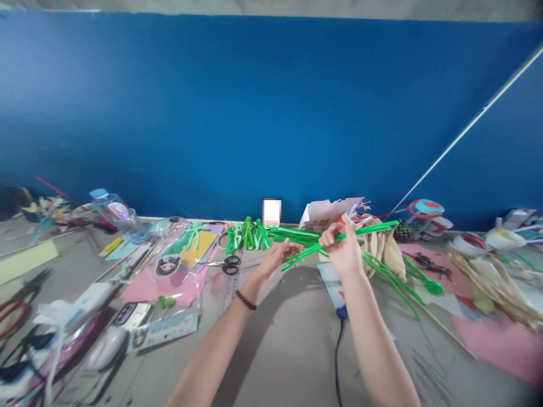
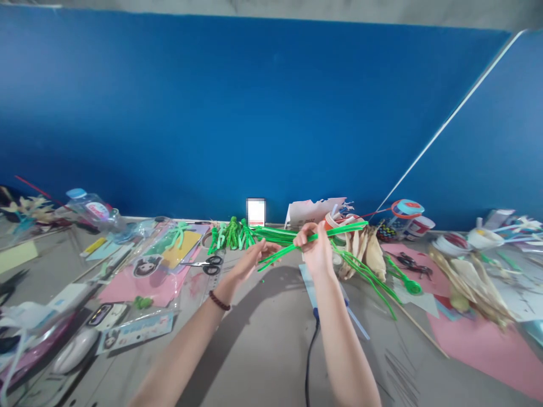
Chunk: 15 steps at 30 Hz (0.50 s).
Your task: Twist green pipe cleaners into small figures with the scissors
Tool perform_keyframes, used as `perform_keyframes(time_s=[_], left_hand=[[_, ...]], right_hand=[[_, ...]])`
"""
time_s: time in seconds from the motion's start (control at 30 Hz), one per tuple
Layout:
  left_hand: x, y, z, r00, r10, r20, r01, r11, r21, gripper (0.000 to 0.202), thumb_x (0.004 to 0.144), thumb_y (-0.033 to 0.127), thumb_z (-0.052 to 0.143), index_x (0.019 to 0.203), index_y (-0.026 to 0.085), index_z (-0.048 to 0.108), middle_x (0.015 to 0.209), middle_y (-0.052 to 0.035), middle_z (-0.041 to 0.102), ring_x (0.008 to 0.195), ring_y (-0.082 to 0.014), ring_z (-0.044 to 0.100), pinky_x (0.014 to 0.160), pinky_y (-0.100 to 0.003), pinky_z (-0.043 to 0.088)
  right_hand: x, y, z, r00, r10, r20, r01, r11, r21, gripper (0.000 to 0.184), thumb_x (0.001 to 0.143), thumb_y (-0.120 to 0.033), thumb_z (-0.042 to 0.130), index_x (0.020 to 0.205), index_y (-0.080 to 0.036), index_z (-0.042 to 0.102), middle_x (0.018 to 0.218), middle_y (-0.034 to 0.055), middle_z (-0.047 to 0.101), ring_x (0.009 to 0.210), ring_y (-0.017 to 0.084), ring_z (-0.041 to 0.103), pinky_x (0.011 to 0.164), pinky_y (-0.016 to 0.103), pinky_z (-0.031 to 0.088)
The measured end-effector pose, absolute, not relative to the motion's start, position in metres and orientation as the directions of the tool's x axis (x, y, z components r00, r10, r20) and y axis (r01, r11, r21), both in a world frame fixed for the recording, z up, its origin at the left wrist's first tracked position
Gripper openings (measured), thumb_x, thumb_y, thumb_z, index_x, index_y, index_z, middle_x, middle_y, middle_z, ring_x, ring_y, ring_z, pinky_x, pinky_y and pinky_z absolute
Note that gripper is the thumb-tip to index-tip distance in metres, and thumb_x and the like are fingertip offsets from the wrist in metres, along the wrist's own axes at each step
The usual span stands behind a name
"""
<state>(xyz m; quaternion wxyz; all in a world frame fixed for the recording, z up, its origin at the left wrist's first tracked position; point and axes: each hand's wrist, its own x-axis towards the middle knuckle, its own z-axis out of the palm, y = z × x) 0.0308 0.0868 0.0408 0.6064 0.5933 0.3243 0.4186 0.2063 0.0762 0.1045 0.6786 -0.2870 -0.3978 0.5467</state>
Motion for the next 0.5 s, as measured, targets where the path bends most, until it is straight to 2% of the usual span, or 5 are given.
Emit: perform_keyframes(time_s=[0.07, 0.17, 0.33, 0.43, 0.5], left_hand=[[0.018, 0.080, 0.051, 0.528, 0.847, 0.063, -0.175, 0.036, 0.984, 0.045, 0.084, 0.050, 0.047, 0.097, 0.012, 0.066, 0.083, -0.0107, 0.068, 0.067, -0.0172, 0.063, 0.061, -0.030, 0.050], [0.000, 0.076, 0.049, 0.498, 0.867, -0.024, -0.107, 0.089, 0.990, 0.038, 0.069, 0.046, 0.068, 0.088, 0.012, 0.066, 0.060, -0.0016, 0.062, 0.045, -0.0083, 0.050, 0.047, -0.023, 0.041], [-0.023, 0.073, 0.012, 0.387, 0.921, -0.051, 0.018, 0.048, 0.999, 0.034, 0.070, 0.046, 0.066, 0.080, 0.014, 0.066, 0.058, -0.0006, 0.060, 0.045, -0.0083, 0.048, 0.044, -0.021, 0.038], [-0.030, 0.066, -0.015, 0.167, 0.984, 0.059, 0.089, -0.075, 0.993, 0.034, 0.075, 0.047, 0.060, 0.083, 0.014, 0.066, 0.057, -0.0008, 0.059, 0.043, -0.0084, 0.046, 0.042, -0.021, 0.035], [-0.033, 0.062, -0.027, -0.014, 0.975, 0.221, 0.165, -0.215, 0.962, 0.032, 0.077, 0.045, 0.058, 0.085, 0.015, 0.066, 0.070, -0.0050, 0.064, 0.056, -0.0121, 0.054, 0.049, -0.023, 0.041]], right_hand=[[0.196, 0.079, 0.096, 0.012, 0.981, 0.196, -0.425, 0.183, -0.887, 0.043, 0.082, -0.059, 0.046, 0.070, -0.021, 0.059, 0.052, -0.0021, 0.049, 0.055, 0.013, 0.052, 0.057, 0.028, 0.045], [0.184, 0.084, 0.081, -0.034, 0.988, 0.149, -0.236, 0.137, -0.962, 0.048, 0.080, -0.063, 0.045, 0.070, -0.019, 0.062, 0.062, 0.0014, 0.058, 0.063, 0.015, 0.057, 0.060, 0.027, 0.047], [0.180, 0.090, 0.063, -0.193, 0.981, 0.004, 0.043, 0.012, -0.999, 0.039, 0.070, -0.056, 0.063, 0.075, -0.017, 0.065, 0.061, 0.0001, 0.059, 0.048, 0.012, 0.054, 0.044, 0.024, 0.044], [0.182, 0.090, 0.060, -0.324, 0.946, -0.026, 0.081, 0.001, -0.997, 0.033, 0.066, -0.044, 0.071, 0.079, -0.015, 0.065, 0.059, -0.0002, 0.061, 0.050, 0.013, 0.057, 0.049, 0.025, 0.048], [0.184, 0.089, 0.061, -0.326, 0.945, -0.027, 0.053, -0.010, -0.999, 0.031, 0.064, -0.041, 0.073, 0.078, -0.014, 0.065, 0.059, 0.0006, 0.063, 0.053, 0.014, 0.060, 0.052, 0.025, 0.050]])
